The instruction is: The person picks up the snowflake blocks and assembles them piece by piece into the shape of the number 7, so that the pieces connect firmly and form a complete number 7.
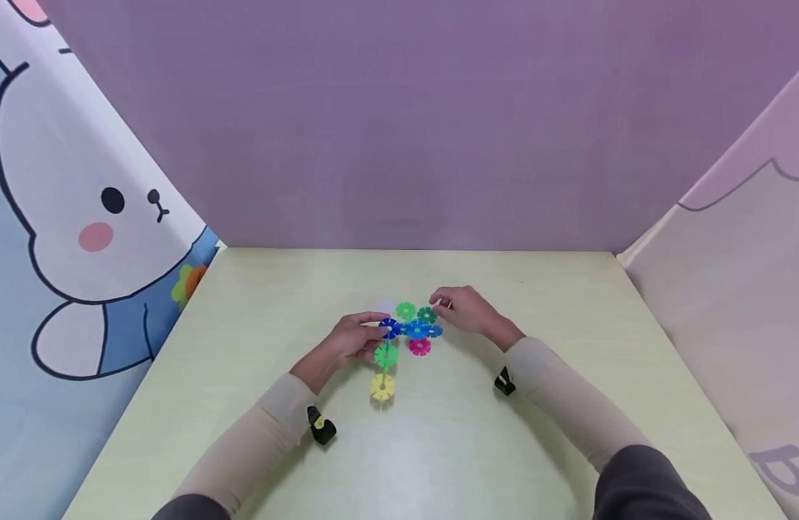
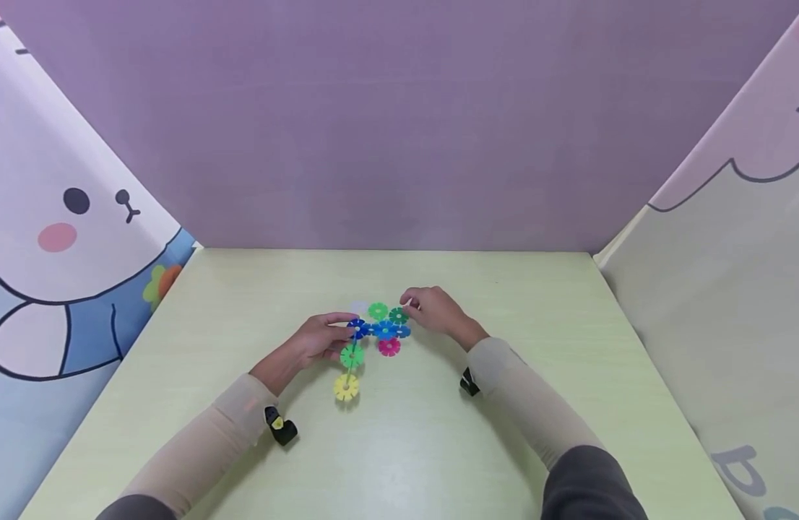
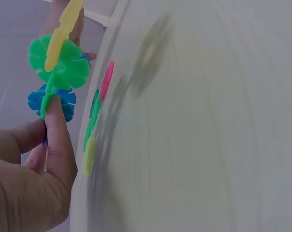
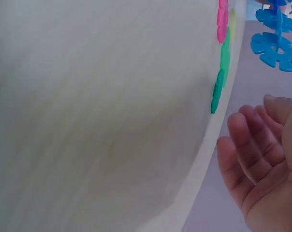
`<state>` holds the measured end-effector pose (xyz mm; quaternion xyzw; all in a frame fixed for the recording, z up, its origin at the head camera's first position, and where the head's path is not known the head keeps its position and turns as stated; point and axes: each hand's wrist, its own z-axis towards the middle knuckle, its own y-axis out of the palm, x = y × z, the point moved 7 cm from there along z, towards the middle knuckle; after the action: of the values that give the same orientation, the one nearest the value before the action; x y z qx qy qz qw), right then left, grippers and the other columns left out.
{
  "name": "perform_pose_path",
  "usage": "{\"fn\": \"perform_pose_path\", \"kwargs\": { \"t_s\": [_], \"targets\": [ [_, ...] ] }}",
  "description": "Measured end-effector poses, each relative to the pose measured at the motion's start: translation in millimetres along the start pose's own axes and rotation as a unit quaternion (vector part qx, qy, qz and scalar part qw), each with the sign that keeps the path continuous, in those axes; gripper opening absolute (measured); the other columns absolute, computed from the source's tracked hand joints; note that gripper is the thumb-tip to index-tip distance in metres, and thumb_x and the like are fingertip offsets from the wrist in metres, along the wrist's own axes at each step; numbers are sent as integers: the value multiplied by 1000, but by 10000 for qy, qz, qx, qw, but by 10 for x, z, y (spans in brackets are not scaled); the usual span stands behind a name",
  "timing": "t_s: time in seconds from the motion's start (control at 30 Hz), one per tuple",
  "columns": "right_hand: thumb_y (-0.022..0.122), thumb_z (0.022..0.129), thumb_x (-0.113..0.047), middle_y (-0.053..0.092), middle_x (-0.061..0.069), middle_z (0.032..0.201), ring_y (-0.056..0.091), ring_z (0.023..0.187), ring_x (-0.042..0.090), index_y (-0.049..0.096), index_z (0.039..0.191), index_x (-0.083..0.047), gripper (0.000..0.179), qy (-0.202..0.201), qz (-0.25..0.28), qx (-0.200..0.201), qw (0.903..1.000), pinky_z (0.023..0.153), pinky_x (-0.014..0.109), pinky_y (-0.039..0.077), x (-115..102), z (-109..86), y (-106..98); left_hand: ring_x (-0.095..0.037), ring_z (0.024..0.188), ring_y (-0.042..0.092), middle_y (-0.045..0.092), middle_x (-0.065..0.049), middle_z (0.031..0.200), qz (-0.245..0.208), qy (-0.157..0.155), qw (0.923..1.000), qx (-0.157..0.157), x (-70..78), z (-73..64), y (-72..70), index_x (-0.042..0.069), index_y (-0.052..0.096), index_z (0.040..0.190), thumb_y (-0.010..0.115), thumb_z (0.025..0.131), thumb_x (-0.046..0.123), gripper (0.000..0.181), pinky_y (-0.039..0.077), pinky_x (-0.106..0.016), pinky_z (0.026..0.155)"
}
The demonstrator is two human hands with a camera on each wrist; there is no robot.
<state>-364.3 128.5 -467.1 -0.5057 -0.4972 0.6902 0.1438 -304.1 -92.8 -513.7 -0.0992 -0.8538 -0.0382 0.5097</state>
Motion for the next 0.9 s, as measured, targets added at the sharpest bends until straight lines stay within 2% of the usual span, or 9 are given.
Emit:
{"fn": "perform_pose_path", "kwargs": {
  "t_s": [0.27,0.4,0.6,0.9],
  "targets": [
    [65,100,-20,75,9,105,67,87,16,65,132,-8,34,297,-299,-415,9982,82,34,58,113,115,151,-9,63,62,72,0,84,-21,-2,10000,-55,-15,29,1,18,67,133,68,99,13,35,53,-24,51],
    [67,99,-22,74,6,100,64,84,15,64,134,-10,37,346,-525,-511,9967,80,34,57,143,149,199,-10,63,62,72,0,84,-4,-9,10000,-12,-4,18,4,18,67,133,68,98,14,35,53,-24,51],
    [69,98,-22,70,2,95,59,81,16,67,130,-11,34,421,-528,-581,9960,78,32,54,155,168,232,-9,63,61,72,0,84,-58,-21,10000,-4,-19,46,3,18,67,133,68,98,13,35,53,-24,51],
    [71,97,-24,70,6,104,62,90,19,66,124,-8,32,739,-367,-554,9950,88,37,57,199,160,237,-9,62,62,72,0,83,-116,-40,9999,28,-45,48,-3,18,67,133,68,98,12,36,54,-24,52]
  ]
}}
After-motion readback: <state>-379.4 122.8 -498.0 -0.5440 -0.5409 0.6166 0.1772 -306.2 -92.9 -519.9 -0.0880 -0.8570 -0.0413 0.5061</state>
